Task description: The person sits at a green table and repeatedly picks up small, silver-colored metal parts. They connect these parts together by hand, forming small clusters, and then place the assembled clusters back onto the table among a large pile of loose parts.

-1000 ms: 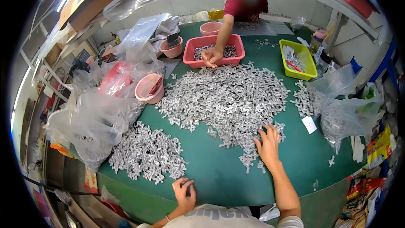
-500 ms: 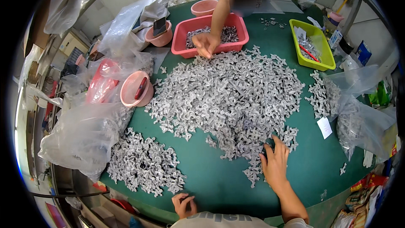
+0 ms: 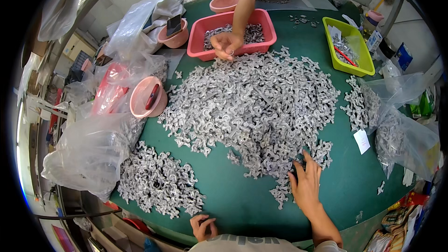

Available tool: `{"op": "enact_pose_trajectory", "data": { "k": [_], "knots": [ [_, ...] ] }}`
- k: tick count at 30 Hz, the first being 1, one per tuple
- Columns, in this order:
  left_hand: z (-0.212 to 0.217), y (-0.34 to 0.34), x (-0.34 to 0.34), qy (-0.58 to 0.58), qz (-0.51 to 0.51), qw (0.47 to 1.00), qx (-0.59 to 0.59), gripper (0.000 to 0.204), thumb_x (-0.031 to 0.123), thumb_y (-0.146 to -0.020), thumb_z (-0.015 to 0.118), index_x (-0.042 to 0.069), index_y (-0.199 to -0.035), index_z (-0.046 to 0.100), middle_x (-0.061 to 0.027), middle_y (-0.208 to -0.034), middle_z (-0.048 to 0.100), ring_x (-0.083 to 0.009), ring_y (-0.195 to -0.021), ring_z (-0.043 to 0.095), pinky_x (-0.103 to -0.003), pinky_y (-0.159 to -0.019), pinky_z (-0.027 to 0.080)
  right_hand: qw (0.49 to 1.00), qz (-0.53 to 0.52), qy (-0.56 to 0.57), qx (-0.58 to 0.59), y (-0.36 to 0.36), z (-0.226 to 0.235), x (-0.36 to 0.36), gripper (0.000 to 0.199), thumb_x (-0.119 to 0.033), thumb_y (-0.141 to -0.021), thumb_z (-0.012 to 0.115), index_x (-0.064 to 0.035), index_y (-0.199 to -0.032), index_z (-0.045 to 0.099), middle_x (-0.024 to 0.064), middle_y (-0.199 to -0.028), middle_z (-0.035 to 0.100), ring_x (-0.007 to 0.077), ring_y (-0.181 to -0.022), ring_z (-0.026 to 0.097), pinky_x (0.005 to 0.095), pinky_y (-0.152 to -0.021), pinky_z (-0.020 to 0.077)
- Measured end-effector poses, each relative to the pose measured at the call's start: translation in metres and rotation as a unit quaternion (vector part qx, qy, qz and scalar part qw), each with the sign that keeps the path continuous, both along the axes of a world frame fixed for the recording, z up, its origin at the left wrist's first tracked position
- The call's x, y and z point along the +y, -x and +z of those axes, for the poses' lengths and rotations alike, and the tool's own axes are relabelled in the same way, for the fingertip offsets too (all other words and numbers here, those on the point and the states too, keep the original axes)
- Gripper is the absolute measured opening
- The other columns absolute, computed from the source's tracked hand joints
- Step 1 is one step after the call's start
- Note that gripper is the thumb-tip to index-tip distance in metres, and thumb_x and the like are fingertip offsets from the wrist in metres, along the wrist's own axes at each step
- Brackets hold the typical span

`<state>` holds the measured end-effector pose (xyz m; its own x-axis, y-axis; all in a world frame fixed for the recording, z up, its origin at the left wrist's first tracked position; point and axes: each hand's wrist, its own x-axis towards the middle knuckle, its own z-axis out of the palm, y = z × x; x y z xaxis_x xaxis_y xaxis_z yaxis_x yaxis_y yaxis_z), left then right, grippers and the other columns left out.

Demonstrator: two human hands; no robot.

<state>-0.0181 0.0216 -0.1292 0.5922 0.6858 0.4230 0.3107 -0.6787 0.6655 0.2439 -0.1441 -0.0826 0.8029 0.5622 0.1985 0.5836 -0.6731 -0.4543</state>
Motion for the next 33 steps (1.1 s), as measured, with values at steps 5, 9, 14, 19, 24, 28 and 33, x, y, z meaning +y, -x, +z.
{"op": "enact_pose_trajectory", "data": {
  "k": [5, 9, 14, 19, 24, 28, 33],
  "knots": [
    [-0.002, 0.003, 0.002, 0.005, -0.014, 1.0, 0.004, 0.025, -0.008, -0.054, 0.056, 0.007, -0.072, 0.064, -0.0108, -0.083, 0.054, -0.0242, -0.074, 0.05, -0.03, -0.061, 0.042, 1.0, -0.014, -0.022, 0.008, -0.001, 0.001, -0.001, 0.035, -0.006, -0.072, 0.064, 0.0041, -0.103, 0.053, 0.0191, -0.117, 0.042, 0.0317, -0.099, 0.044, 0.0417, -0.084, 0.0326],
    [-0.001, 0.003, 0.001, 0.011, -0.013, 1.0, 0.001, 0.026, -0.008, -0.054, 0.056, 0.007, -0.073, 0.065, -0.0106, -0.083, 0.054, -0.0244, -0.074, 0.05, -0.03, -0.062, 0.042, 0.996, -0.032, -0.082, 0.001, -0.006, -0.005, 0.001, 0.039, -0.005, -0.073, 0.062, 0.0028, -0.109, 0.049, 0.017, -0.11, 0.047, 0.0314, -0.097, 0.045, 0.0399, -0.083, 0.0327],
    [-0.003, 0.004, 0.002, 0.014, -0.021, 1.0, -0.001, 0.026, -0.008, -0.054, 0.056, 0.007, -0.073, 0.065, -0.0106, -0.082, 0.054, -0.0243, -0.074, 0.05, -0.03, -0.061, 0.043, 0.997, -0.052, -0.063, -0.013, -0.008, -0.008, 0.005, 0.035, -0.004, -0.073, 0.061, 0.0021, -0.106, 0.051, 0.0155, -0.103, 0.049, 0.0307, -0.09, 0.046, 0.039, -0.078, 0.0329],
    [-0.005, 0.006, 0.002, 0.009, -0.029, 1.0, -0.007, 0.026, -0.008, -0.053, 0.055, 0.007, -0.073, 0.064, -0.0108, -0.082, 0.054, -0.0246, -0.074, 0.051, -0.03, -0.06, 0.042, 0.998, -0.021, -0.064, -0.014, -0.01, -0.014, 0.001, 0.026, -0.005, -0.073, 0.062, 0.002, -0.097, 0.054, 0.0126, -0.097, 0.05, 0.0292, -0.087, 0.045, 0.0382, -0.074, 0.0325],
    [0.001, 0.003, -0.002, 0.025, -0.016, 0.999, 0.013, 0.024, -0.006, -0.053, 0.055, 0.007, -0.072, 0.064, -0.0108, -0.082, 0.054, -0.0248, -0.073, 0.05, -0.03, -0.06, 0.042, 0.998, -0.018, -0.051, -0.014, -0.008, -0.009, 0.001, 0.026, -0.007, -0.071, 0.064, 0.0011, -0.094, 0.055, 0.0124, -0.096, 0.05, 0.0288, -0.088, 0.044, 0.0382, -0.075, 0.0323],
    [-0.003, 0.012, 0.005, -0.021, -0.049, 0.999, -0.012, 0.025, -0.005, -0.052, 0.056, 0.008, -0.072, 0.064, -0.0105, -0.083, 0.054, -0.0247, -0.072, 0.05, -0.031, -0.061, 0.042, 0.999, -0.021, -0.046, -0.02, -0.004, -0.01, 0.001, 0.027, -0.008, -0.069, 0.066, 0.0002, -0.093, 0.056, 0.0134, -0.095, 0.048, 0.0296, -0.089, 0.043, 0.0391, -0.076, 0.032],
    [-0.005, 0.007, 0.007, -0.046, -0.066, 0.997, -0.007, 0.022, -0.008, -0.057, 0.056, 0.006, -0.073, 0.063, -0.0126, -0.081, 0.052, -0.0223, -0.07, 0.049, -0.03, -0.061, 0.041, 0.998, -0.022, -0.064, -0.018, -0.005, -0.003, -0.002, 0.025, -0.004, -0.068, 0.065, -0.0007, -0.09, 0.055, 0.0121, -0.089, 0.046, 0.0292, -0.087, 0.044, 0.0392, -0.076, 0.0319]
  ]
}}
